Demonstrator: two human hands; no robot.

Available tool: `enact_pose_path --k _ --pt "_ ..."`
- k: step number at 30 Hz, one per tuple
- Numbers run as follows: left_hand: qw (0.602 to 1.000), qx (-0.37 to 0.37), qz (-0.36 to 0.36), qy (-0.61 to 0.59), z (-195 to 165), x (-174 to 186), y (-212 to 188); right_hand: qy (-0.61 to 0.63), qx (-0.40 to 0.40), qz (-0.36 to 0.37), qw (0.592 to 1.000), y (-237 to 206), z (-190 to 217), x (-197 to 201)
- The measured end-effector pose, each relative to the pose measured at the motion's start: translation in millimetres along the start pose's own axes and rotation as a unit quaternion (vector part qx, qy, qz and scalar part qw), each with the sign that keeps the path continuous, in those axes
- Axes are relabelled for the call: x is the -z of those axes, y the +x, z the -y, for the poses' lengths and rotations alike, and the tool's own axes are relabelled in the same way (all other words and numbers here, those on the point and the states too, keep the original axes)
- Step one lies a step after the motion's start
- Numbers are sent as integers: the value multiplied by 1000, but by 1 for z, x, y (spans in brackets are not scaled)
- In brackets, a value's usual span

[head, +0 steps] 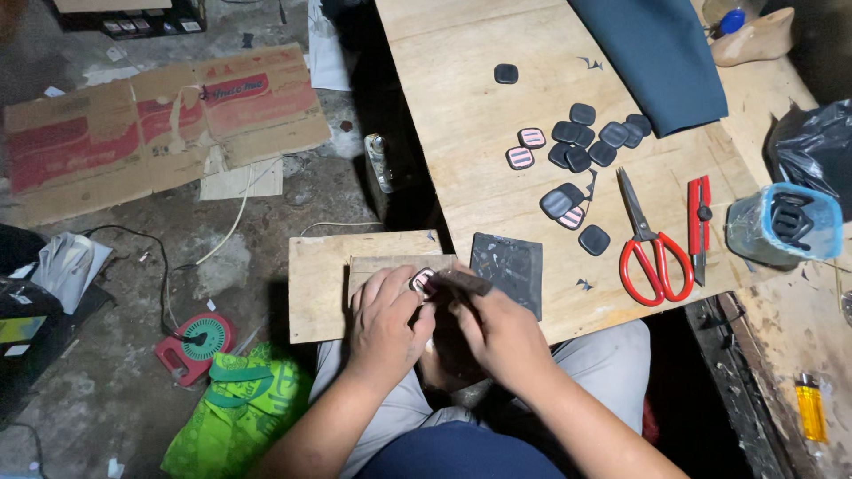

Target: The person repeatedly trims small black rubber pieces with scissors and then uses a hammer to press them into a wooden mold, shaping them into small rectangular parts. The finished pieces are placed on the table.

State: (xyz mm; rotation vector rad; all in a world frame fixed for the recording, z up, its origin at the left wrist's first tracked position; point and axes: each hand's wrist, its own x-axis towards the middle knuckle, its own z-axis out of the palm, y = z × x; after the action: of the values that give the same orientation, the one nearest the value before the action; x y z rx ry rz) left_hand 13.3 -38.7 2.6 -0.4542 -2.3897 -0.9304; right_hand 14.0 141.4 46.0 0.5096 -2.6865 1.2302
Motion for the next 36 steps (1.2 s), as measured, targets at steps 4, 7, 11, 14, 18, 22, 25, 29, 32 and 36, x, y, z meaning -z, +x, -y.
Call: enact_pose_path --k 4,7,11,14,18,22,25,29,32,36 --pt "998 24 59 -3 -2 1 4 -22 -69 34 997 -3 -9 14" --pt "998 28 49 -21 1 2 4 -120 -87 14 989 -8 -17 32" --pt "965 225 50 -128 3 -3 4 -205 -58 -10 977 -5 -34 49" --pt "858 374 31 -351 3 -13 7 -216 -28 -32 976 -5 -46 57" --pt "770 408 31 -490 -1 -17 2 -213 -4 -65 975 -5 -53 58" --pt "758 405 62 -507 -16 -22 2 -184 14 -120 976 -17 -47 56" --pt "732 420 101 -526 -35 -22 5 85 -92 -4 992 -29 -43 50" --pt "739 436 168 -485 -50 -18 12 314 -320 32 893 -39 -52 39" --pt "734 428 188 -492 -53 -19 12 347 -298 14 889 -48 -63 36" --pt "680 422 199 -566 -53 -31 6 327 -264 -8 907 -54 -70 37"
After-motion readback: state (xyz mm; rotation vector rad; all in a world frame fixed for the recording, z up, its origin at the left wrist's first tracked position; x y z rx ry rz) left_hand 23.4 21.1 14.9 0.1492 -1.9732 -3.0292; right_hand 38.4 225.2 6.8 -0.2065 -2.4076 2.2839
